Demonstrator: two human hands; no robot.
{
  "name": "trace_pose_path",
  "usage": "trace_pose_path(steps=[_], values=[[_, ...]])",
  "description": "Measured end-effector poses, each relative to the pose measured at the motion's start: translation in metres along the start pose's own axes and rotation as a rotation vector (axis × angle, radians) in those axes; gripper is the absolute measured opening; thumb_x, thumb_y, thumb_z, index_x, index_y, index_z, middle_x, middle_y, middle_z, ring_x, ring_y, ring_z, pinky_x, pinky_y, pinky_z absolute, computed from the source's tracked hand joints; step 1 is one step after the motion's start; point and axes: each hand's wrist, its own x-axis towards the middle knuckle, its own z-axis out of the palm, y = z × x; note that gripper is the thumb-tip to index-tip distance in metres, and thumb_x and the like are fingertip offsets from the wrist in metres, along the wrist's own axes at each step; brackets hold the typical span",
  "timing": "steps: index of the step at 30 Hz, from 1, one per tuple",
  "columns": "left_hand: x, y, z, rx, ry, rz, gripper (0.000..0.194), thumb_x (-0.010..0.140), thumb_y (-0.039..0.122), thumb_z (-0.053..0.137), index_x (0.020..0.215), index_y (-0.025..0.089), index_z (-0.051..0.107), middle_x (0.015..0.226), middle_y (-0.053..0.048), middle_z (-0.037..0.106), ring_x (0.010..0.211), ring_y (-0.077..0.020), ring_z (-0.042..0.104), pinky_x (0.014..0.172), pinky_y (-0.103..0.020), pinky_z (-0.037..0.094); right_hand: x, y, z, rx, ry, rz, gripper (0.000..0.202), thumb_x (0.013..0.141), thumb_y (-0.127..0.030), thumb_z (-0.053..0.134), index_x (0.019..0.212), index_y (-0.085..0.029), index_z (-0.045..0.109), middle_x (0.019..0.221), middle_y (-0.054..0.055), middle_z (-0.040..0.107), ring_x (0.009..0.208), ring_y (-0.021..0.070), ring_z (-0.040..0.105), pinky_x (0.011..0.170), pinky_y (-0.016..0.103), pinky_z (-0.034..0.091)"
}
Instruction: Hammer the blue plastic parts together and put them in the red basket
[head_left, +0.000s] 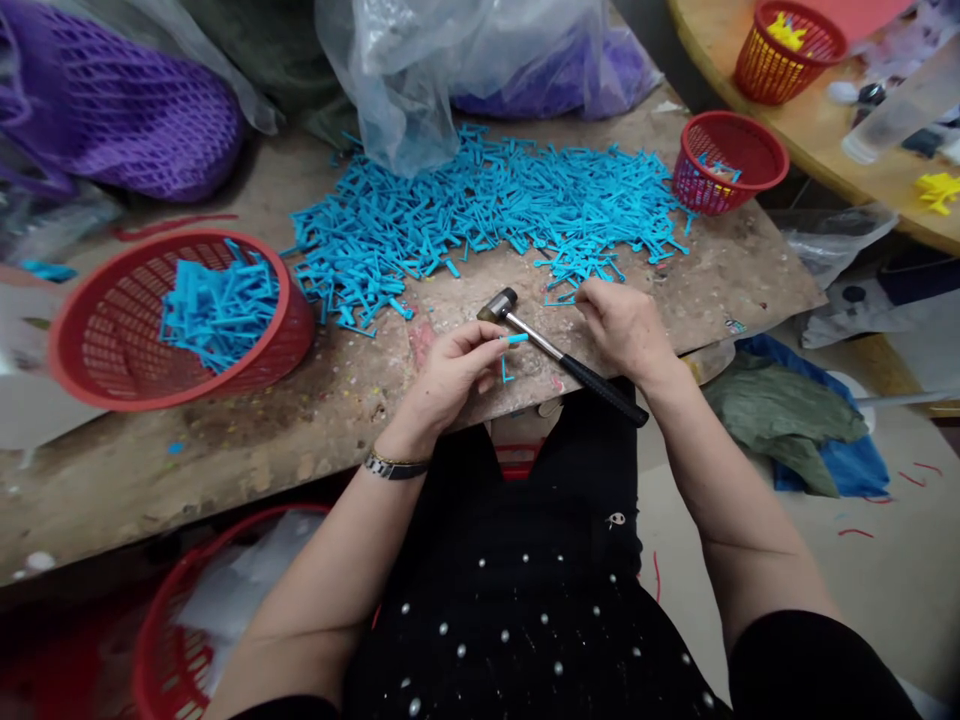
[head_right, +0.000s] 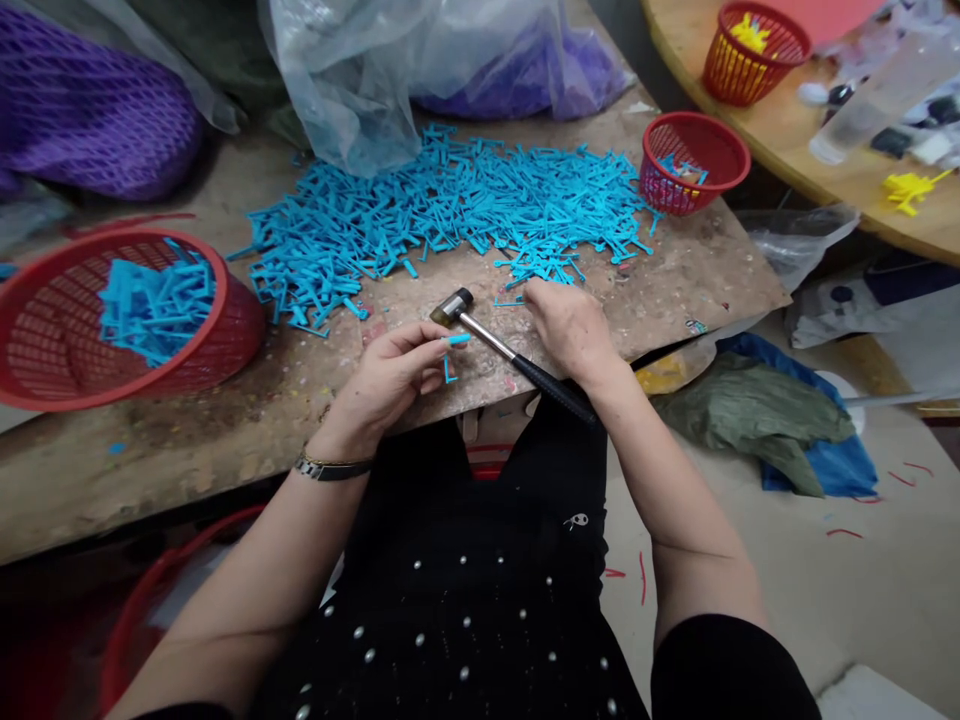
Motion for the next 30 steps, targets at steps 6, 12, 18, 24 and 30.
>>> trace_pose_path(steps=[6, 12, 18, 24, 30], values=[[-0.004, -0.002, 0.0, 0.088, -0.156, -0.03, 0.026, 0.079, 0.04, 0.082, 0.091, 0.019, 0.072, 0.063, 0.002, 0.06, 0.044, -0.0045, 0.044, 0.04, -0.017, 0.03, -0.011, -0.013, -0.015, 0.181, -0.011, -0.187, 0.021, 0.099, -0.019, 0.048, 0.092, -0.02, 0.068, 0.087, 0.005, 0.069, 0.083, 0.0197, 0.061, 0.076, 0.03, 0.04], [-0.007, -0.005, -0.001, 0.209, -0.393, 0.038, 0.025, 0.089, 0.046, 0.074, 0.092, 0.021, 0.07, 0.053, 0.005, 0.049, 0.042, -0.0067, 0.042, 0.041, -0.02, 0.031, -0.018, -0.03, -0.022, 0.494, -0.013, -0.223, 0.017, 0.095, -0.019, 0.053, 0.088, -0.02, 0.069, 0.084, 0.002, 0.069, 0.081, 0.0161, 0.062, 0.076, 0.028, 0.045], [-0.011, -0.002, 0.002, 0.354, -0.321, 0.266, 0.018, 0.097, 0.039, 0.064, 0.099, 0.022, 0.069, 0.06, 0.004, 0.053, 0.045, -0.0078, 0.046, 0.044, -0.021, 0.034, -0.021, -0.043, 0.007, 0.963, 0.131, 0.179, 0.009, 0.086, -0.028, 0.065, 0.093, -0.022, 0.065, 0.079, -0.003, 0.067, 0.07, 0.0132, 0.061, 0.067, 0.027, 0.048], [-0.01, -0.001, 0.009, 0.679, -0.229, 0.643, 0.012, 0.097, 0.028, 0.062, 0.09, 0.019, 0.068, 0.086, -0.003, 0.067, 0.082, -0.0149, 0.062, 0.078, -0.029, 0.05, -0.022, -0.056, 0.017, 1.166, 0.059, 0.309, 0.024, 0.082, -0.042, 0.072, 0.077, -0.02, 0.065, 0.069, -0.004, 0.06, 0.064, 0.0104, 0.052, 0.061, 0.025, 0.043], [-0.015, -0.005, 0.013, 0.658, -0.225, 0.598, 0.013, 0.097, 0.029, 0.062, 0.09, 0.019, 0.068, 0.09, -0.003, 0.068, 0.081, -0.0145, 0.064, 0.079, -0.03, 0.053, -0.023, -0.068, 0.016, 1.171, 0.106, 0.313, 0.024, 0.083, -0.043, 0.072, 0.078, -0.021, 0.065, 0.071, -0.004, 0.06, 0.067, 0.011, 0.052, 0.063, 0.026, 0.044]])
